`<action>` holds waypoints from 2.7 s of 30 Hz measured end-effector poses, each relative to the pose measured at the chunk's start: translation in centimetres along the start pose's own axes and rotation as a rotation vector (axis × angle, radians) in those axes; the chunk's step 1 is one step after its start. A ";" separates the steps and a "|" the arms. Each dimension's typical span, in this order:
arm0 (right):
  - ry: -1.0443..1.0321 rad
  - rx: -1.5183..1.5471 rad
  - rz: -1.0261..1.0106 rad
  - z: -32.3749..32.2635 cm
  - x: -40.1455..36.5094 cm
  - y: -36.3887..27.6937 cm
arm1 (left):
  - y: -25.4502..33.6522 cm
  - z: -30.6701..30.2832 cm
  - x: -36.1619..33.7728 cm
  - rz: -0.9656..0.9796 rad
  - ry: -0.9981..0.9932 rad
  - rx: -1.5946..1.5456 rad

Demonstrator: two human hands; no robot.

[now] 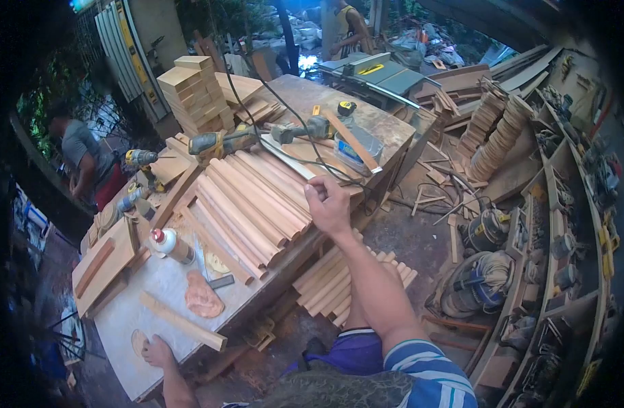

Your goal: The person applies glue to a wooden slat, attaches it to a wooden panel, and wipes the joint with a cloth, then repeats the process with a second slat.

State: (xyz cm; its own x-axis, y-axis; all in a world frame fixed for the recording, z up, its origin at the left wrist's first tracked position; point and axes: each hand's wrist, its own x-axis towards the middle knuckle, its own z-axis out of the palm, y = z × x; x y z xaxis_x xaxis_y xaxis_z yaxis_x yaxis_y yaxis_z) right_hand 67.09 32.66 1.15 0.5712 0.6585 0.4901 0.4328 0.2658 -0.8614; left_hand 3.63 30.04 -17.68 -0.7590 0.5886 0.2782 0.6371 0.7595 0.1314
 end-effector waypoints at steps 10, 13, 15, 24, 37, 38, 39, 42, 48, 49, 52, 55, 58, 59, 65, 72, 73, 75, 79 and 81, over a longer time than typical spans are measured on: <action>0.062 -0.014 -0.036 -1.7 0.3 0.8 | 0.2 -0.3 -0.1 -0.009 0.003 -0.009; 0.089 -0.040 0.012 -3.5 -0.6 0.3 | -0.4 0.6 0.4 0.005 0.011 -0.017; 0.147 -0.179 -0.069 -5.3 -1.5 1.2 | -0.5 0.5 0.6 0.013 -0.013 -0.017; 0.216 -0.574 0.218 -14.5 -20.1 6.6 | -2.1 3.0 1.2 0.036 -0.026 -0.012; -0.576 -0.937 1.157 -21.8 -47.9 11.7 | -2.6 4.1 1.4 0.027 -0.060 0.055; -0.609 -0.936 1.188 -23.0 -48.2 12.6 | -2.4 3.9 1.2 0.038 -0.040 0.023; -0.648 -0.924 1.218 -23.0 -47.8 12.6 | -2.5 3.3 1.3 0.048 -0.010 -0.007; -0.670 -0.835 1.144 -23.9 -47.0 16.3 | -2.4 3.3 1.5 0.043 -0.011 0.044; -0.339 -0.589 1.000 -20.2 -42.5 22.7 | -1.7 1.5 0.8 0.042 -0.028 0.031; -0.340 -0.572 0.998 -18.7 -41.5 22.4 | -1.4 1.5 0.7 0.037 -0.037 0.043; -0.393 -0.677 0.857 -15.6 -40.3 20.5 | -1.9 1.7 0.3 0.071 -0.019 -0.034; -0.498 -0.591 1.032 -13.0 -38.8 14.6 | -1.6 0.8 0.3 0.070 -0.028 -0.092; -0.646 -0.724 0.967 -14.0 -41.6 17.0 | -1.1 0.5 -0.1 0.032 -0.040 -0.118; -0.697 -0.733 1.011 -14.5 -41.9 17.3 | -1.1 0.4 -0.1 0.017 -0.032 -0.122; -0.640 -0.727 0.926 -18.4 -44.6 19.5 | -2.2 1.9 1.5 0.194 -0.058 -0.044; -0.857 -0.663 0.872 -20.0 -48.4 22.0 | -3.1 3.3 -3.4 0.132 0.201 -0.515; -0.856 -0.682 0.857 -19.5 -47.6 21.4 | -3.4 0.2 -6.0 0.168 0.166 -0.685; -0.850 -0.568 0.882 -19.8 -48.9 27.4 | -5.5 -3.1 -11.1 0.115 0.050 -0.828; -0.986 -0.558 0.741 -18.4 -46.7 28.6 | -13.8 -5.4 -23.1 -0.073 -0.161 -1.038; -1.030 -0.450 0.401 -17.8 -46.4 29.6 | -19.1 -5.1 -28.5 -0.229 -0.340 -1.029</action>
State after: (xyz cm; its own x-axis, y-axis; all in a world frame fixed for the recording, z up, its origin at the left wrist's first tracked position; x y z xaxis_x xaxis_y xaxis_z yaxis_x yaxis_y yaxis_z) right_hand 65.79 -2.58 -44.69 -0.0184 0.9481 -0.3176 0.6745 -0.2227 -0.7039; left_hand 13.75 -2.67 -23.30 -0.7698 0.6288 -0.1093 0.1642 0.3606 0.9181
